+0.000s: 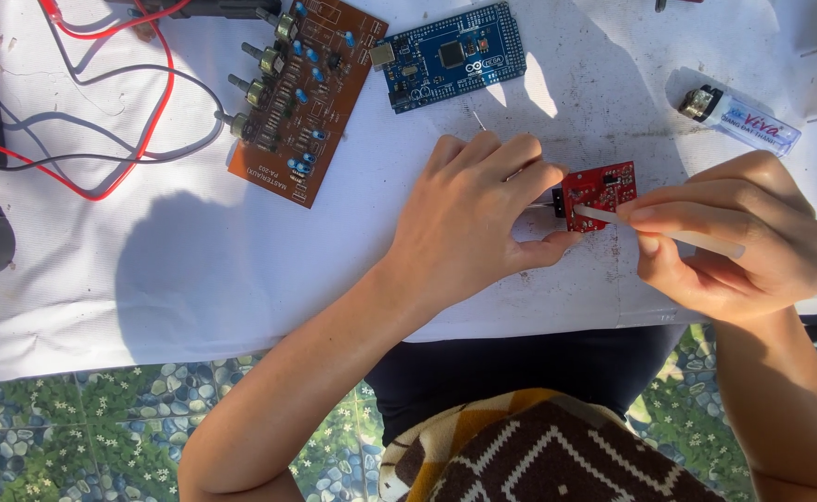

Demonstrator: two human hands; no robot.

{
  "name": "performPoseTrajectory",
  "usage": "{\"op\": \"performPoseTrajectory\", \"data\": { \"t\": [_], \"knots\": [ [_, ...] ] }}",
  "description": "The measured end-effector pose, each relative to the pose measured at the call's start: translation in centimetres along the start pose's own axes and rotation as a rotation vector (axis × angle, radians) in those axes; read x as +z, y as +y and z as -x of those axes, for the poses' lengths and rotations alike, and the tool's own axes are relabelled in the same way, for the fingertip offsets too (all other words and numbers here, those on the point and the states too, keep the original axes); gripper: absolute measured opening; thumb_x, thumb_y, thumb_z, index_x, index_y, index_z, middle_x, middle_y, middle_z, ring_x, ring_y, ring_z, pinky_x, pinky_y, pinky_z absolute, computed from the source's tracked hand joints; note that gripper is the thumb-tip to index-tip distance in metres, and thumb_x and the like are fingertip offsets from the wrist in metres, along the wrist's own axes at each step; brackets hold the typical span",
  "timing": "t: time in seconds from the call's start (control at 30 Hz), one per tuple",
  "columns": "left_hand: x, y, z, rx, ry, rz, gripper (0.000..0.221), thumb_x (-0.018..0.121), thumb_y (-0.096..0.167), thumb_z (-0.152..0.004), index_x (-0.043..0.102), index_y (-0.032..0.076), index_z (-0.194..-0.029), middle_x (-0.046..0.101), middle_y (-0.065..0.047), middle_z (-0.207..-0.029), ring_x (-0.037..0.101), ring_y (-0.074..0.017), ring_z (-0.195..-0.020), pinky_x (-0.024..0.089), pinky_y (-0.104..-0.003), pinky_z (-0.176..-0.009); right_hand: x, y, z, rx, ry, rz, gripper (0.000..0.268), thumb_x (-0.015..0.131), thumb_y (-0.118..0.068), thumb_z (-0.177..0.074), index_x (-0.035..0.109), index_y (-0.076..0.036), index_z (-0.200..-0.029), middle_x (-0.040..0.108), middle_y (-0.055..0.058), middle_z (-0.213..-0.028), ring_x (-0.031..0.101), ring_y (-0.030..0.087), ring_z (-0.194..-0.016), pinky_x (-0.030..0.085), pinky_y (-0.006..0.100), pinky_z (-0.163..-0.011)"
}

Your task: Assembling and securing components on a circuit board using a screwdriver and melted adhesive from a glue stick.

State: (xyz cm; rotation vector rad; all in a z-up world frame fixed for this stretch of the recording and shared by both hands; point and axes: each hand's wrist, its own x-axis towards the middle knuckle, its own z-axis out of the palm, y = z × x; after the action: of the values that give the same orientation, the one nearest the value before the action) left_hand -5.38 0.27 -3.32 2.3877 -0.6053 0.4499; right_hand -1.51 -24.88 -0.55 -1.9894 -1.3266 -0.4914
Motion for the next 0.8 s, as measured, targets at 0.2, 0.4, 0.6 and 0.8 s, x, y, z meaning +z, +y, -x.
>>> {"op": "performPoseTrajectory", "data": {
  "t": [0.2, 0.4, 0.6, 0.8],
  "knots": [
    [-0.1, -0.03, 0.0, 0.019, -0.008, -0.02, 0.045, 0.083, 0.051, -0.087, 0.067, 0.012, -0.104, 0.059, 0.0, -0.101, 0.061, -0.0242, -0.087, 0.044, -0.041, -0.078, 0.34, -0.13, -0.53, -0.023, -0.012, -0.04, 0.006, 0.07, 0.002, -0.094, 0.072, 0.008, -0.093, 0.076, 0.02, -0.087, 0.072, 0.027, -0.074, 0.05, 0.037, -0.072],
    [-0.04, 0.04, 0.01, 0.012, 0.008, -0.002, 0.043, 0.083, 0.049, -0.088, 0.065, 0.011, -0.101, 0.058, -0.001, -0.1, 0.06, -0.024, -0.083, 0.043, -0.04, -0.078, 0.46, -0.16, -0.37, -0.012, -0.033, -0.069, 0.007, 0.069, -0.001, -0.093, 0.072, 0.005, -0.095, 0.076, 0.018, -0.09, 0.07, 0.024, -0.074, 0.049, 0.035, -0.071],
    [0.0, -0.03, 0.01, 0.01, 0.007, 0.001, 0.045, 0.085, 0.049, -0.087, 0.065, 0.012, -0.103, 0.06, -0.001, -0.101, 0.061, -0.0244, -0.085, 0.043, -0.04, -0.077, 0.28, -0.11, 0.09, -0.011, -0.064, -0.025, 0.008, 0.071, -0.003, -0.094, 0.073, 0.005, -0.094, 0.076, 0.018, -0.09, 0.068, 0.023, -0.068, 0.044, 0.036, -0.067],
    [0.06, -0.08, 0.01, 0.007, -0.006, 0.003, 0.045, 0.085, 0.049, -0.086, 0.068, 0.011, -0.104, 0.06, -0.001, -0.101, 0.062, -0.0249, -0.086, 0.043, -0.041, -0.078, 0.79, -0.6, -0.3, 0.05, -0.056, -0.075, 0.013, 0.074, -0.003, -0.095, 0.068, 0.006, -0.102, 0.073, 0.019, -0.096, 0.071, 0.027, -0.083, 0.046, 0.037, -0.068]
  ]
}}
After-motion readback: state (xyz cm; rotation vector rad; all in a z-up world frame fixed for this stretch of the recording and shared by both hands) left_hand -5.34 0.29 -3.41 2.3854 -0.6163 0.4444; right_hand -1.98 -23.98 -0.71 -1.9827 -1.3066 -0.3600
